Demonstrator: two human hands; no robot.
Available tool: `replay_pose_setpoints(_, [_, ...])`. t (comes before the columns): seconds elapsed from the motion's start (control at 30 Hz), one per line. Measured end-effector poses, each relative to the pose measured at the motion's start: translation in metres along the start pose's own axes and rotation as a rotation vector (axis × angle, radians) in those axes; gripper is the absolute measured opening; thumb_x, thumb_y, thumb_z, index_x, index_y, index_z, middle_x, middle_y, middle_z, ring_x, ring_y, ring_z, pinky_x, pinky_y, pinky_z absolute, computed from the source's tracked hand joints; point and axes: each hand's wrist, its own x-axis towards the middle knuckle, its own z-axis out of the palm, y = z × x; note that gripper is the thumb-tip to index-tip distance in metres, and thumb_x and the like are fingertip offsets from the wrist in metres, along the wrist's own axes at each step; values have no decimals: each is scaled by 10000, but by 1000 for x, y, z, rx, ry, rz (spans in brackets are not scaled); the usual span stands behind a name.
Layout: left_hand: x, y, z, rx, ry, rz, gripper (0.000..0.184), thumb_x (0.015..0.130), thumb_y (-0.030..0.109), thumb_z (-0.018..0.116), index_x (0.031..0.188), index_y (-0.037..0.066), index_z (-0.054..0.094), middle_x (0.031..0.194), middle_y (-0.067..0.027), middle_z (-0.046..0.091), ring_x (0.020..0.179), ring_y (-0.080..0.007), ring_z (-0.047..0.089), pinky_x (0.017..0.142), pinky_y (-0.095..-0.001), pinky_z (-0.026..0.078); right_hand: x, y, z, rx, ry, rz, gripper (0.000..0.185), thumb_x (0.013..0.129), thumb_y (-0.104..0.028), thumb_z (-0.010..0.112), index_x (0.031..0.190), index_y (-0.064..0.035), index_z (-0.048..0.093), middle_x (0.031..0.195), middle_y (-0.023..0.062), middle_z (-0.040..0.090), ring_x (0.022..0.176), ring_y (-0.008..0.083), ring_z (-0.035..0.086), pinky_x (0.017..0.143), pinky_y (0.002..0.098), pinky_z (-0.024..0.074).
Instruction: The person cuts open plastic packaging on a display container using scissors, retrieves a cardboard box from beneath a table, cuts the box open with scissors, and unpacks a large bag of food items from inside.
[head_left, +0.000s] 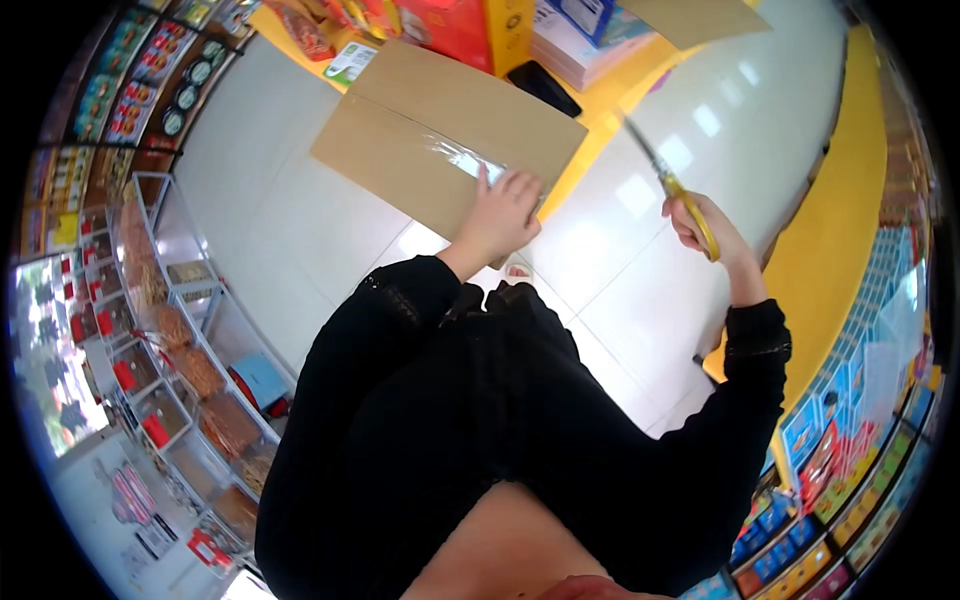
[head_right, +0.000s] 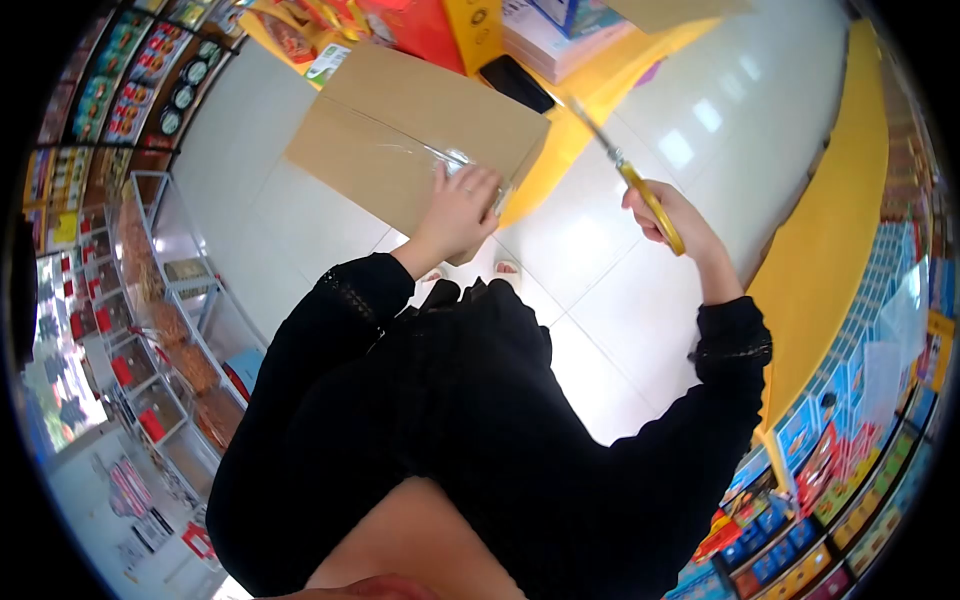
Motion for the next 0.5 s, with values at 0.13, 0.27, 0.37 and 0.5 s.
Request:
replay_pose_setpoints(0.13, [11, 7, 2, 320, -102, 104, 389, 702, 155, 463, 1038, -35, 507, 1010, -146, 530, 995, -282, 481, 936, -466, 271, 68, -29, 41, 515, 232, -523, 377, 838, -388, 506, 866, -14, 475, 525, -29, 350, 380, 48, 321, 339, 175, 227])
replay_pose_setpoints(0.27, [25, 9, -19, 311, -250, 83, 331, 659, 147, 491, 947, -8, 544, 896, -124, 553, 917, -263, 511, 887, -422, 314, 166, -57, 89, 681, 303, -833, 252, 840, -275, 523, 873, -28, 489, 539, -28, 387, 386, 55, 358, 353, 183, 270])
replay_pose_setpoints(0.37, [34, 3, -25, 150, -209, 87, 276, 600, 141, 527, 846, 21, 561, 816, -98, 552, 848, -245, 522, 804, -367, 357, 202, -63, 114, 763, 281, -802, 225, 813, -244, 579, 858, -43, 488, 549, -35, 417, 410, 42, 386, 368, 178, 277])
replay_pose_setpoints(0.5, [41, 0, -19, 106, -291, 131, 285, 551, 153, 557, 819, 53, 562, 806, -71, 551, 815, -223, 523, 712, -328, 382, 206, -58, 116, 714, 331, -871, 240, 812, -260, 582, 855, -47, 481, 565, -31, 427, 417, 43, 386, 379, 174, 279])
